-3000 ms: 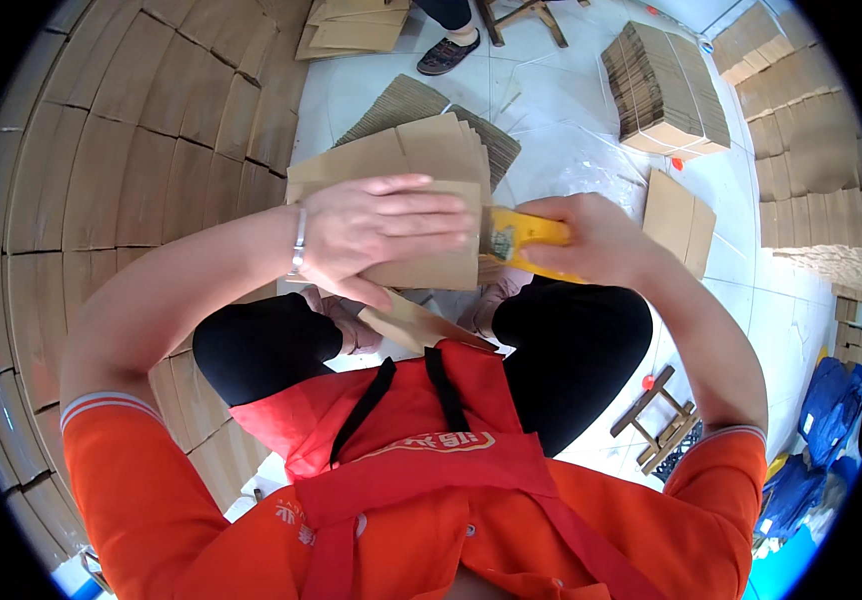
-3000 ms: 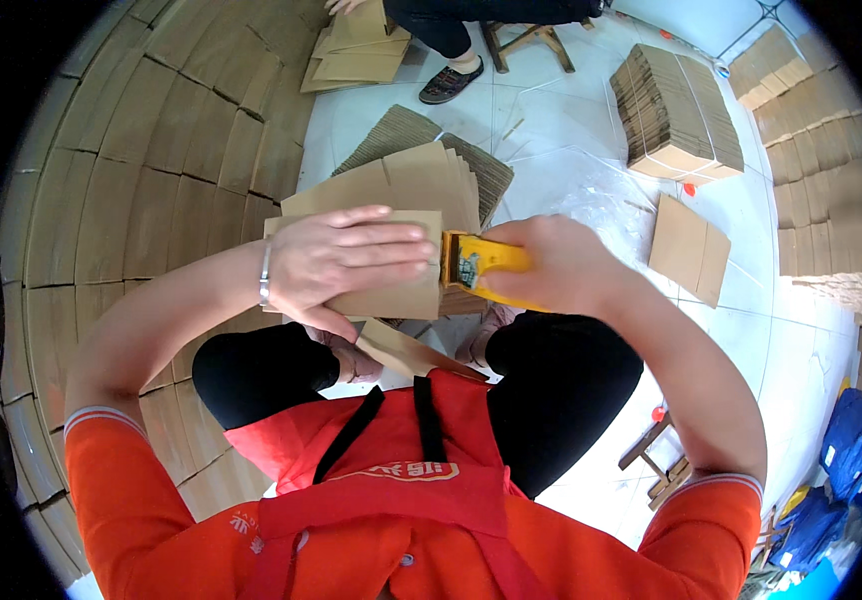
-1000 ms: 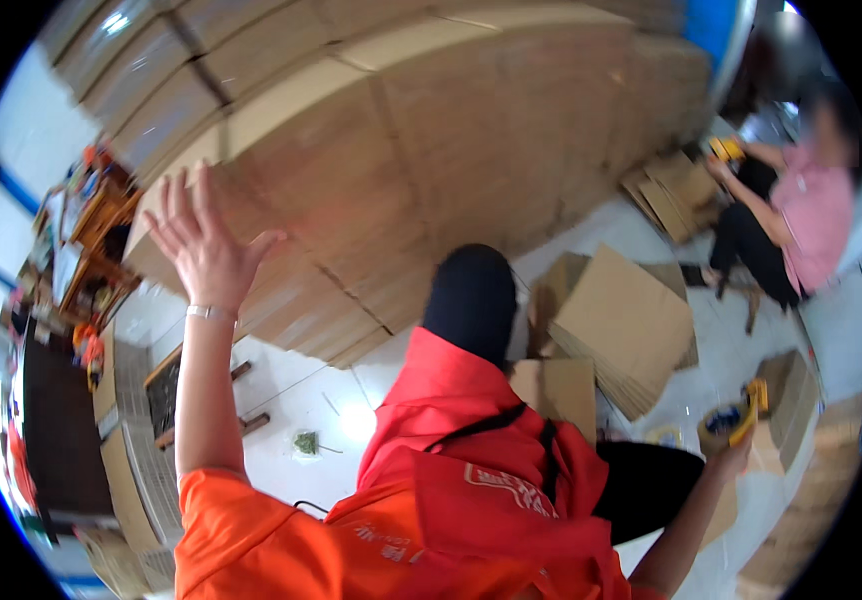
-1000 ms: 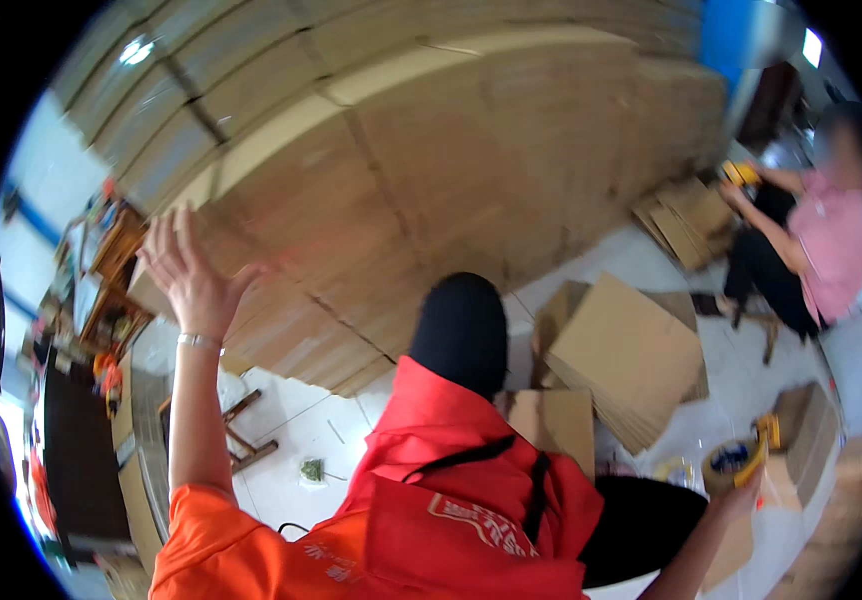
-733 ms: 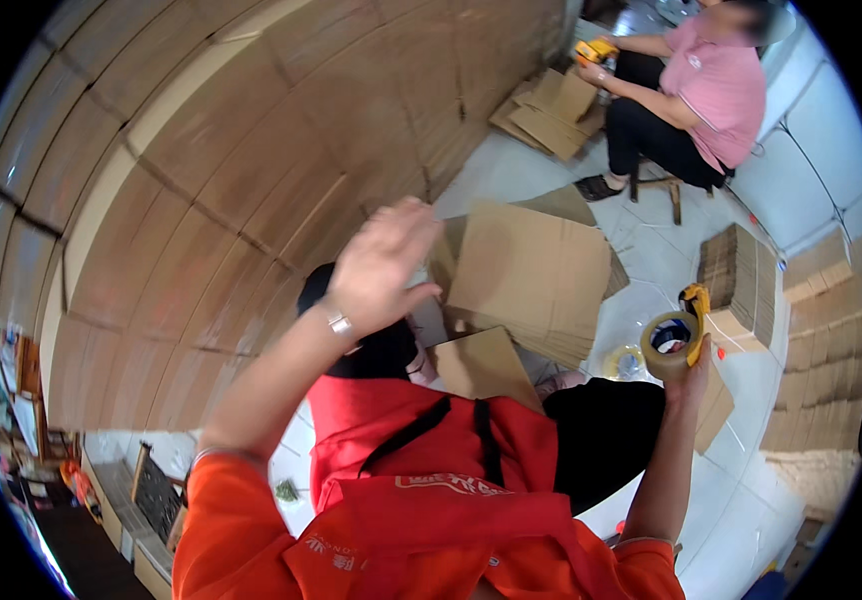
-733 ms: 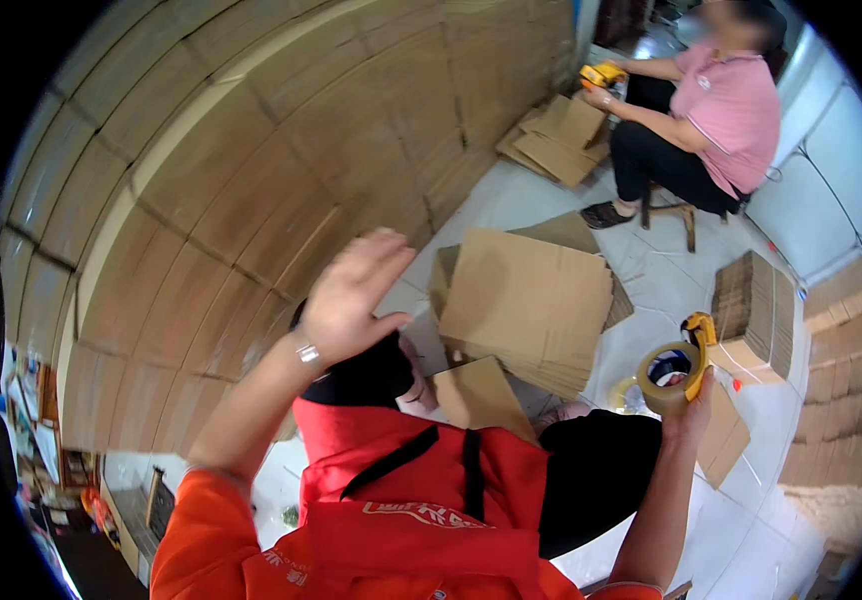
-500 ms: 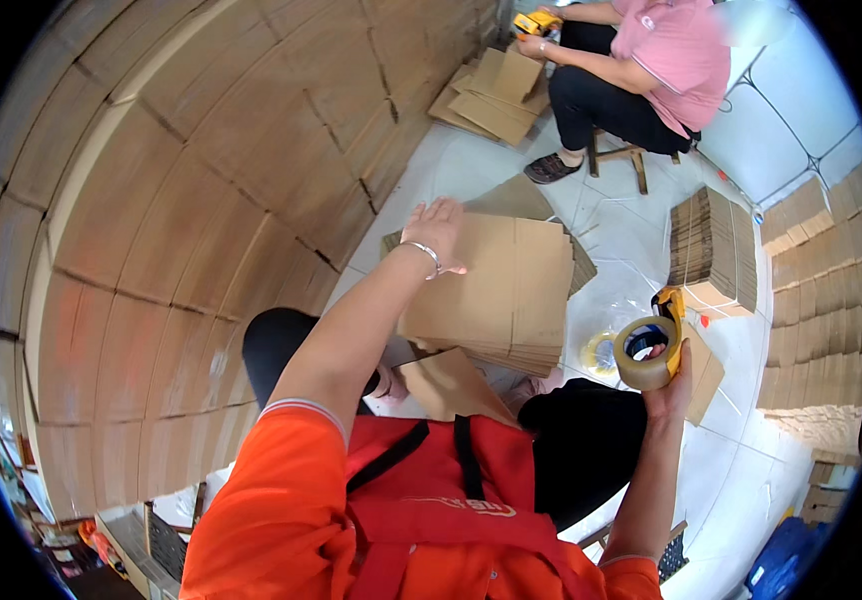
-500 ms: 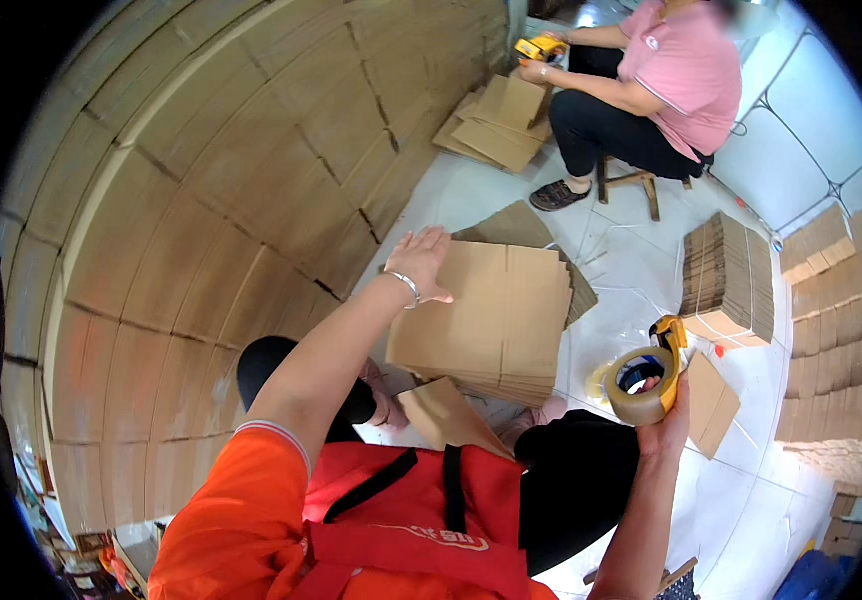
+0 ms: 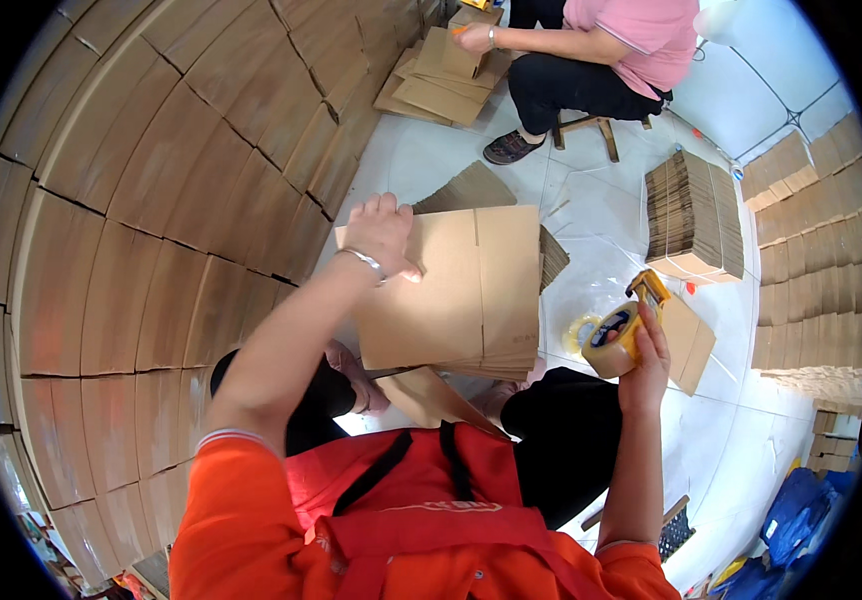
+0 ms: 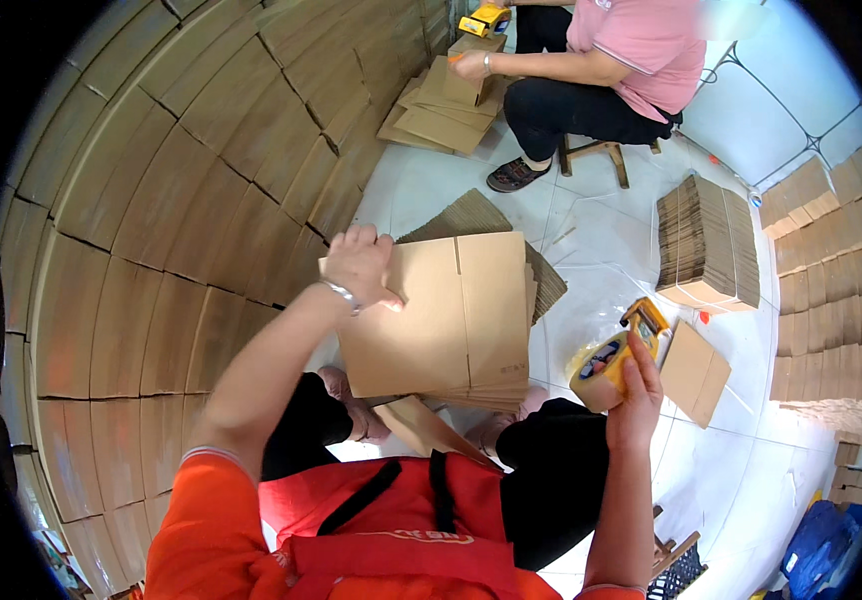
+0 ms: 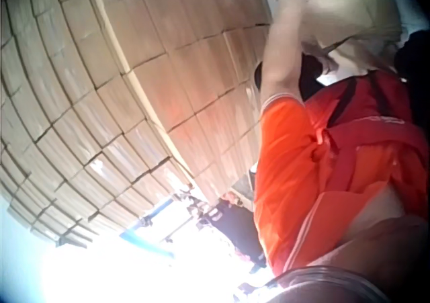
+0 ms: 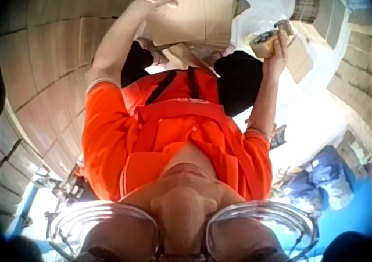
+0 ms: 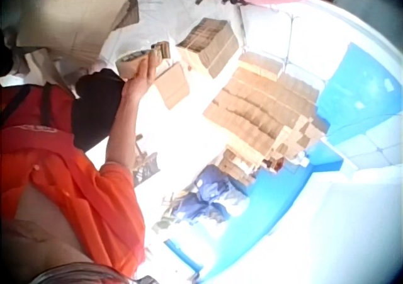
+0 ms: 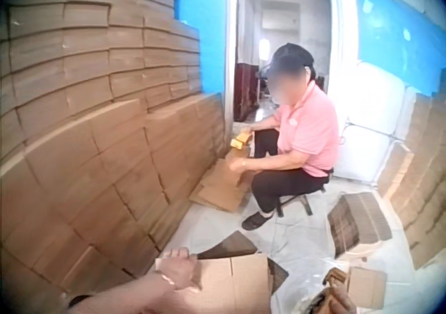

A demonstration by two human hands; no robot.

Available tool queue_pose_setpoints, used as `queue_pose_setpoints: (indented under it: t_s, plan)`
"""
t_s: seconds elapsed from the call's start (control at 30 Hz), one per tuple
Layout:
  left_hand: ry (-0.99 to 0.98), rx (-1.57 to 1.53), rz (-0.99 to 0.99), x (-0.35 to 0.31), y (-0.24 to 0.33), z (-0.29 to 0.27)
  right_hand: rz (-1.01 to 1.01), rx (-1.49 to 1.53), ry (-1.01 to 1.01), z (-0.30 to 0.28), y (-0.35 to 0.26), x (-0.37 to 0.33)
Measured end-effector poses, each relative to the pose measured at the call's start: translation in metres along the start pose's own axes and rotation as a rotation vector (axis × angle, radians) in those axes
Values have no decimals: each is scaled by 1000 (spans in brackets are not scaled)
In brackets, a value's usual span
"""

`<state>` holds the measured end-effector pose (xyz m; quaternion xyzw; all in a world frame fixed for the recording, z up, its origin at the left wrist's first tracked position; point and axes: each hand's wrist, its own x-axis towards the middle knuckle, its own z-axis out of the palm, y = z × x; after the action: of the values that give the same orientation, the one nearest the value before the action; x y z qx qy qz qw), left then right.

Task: The person sits on the floor and repeatedly folds flat cardboard sheets into small boxes. Using a handheld tape dispenser, they seal the box flaps and place the finished boxes into a stack. Another person works nearby doing the same task.

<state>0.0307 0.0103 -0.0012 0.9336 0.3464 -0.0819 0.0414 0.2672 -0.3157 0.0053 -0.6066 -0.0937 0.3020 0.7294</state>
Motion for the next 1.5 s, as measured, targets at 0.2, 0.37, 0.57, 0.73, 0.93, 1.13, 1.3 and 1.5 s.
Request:
queue_pose_setpoints:
  t_s: [0.2, 0.37, 0.57, 0.73, 0.93, 1.13, 1.3, 1.5]
  plan:
    - [170, -244, 374, -55, 0, -109, -55, -314, -48, 58, -22, -11]
    - [218, -165, 502, -105, 49, -100, 25, -329, -31, 125, -28, 11]
    - [-47, -692, 357, -111, 39, -69, 92, -206, -172, 114, -1, 26]
    - [-383, -805, 140, -109, 16, -80, 39, -306, -343, 95, -8, 36]
    - [232, -306, -45, -101, 19, -80, -9, -459, -569, 83, -24, 22]
    - [27, -228, 145, -79, 37, -78, -86, -1177, -422, 130, -19, 3]
    - [119, -463, 184, -103, 39, -97, -118, -1048, -330, 119, -1, -3]
    - [776, -340, 59, -94, 45, -43, 52, -548, -296, 112, 10, 0]
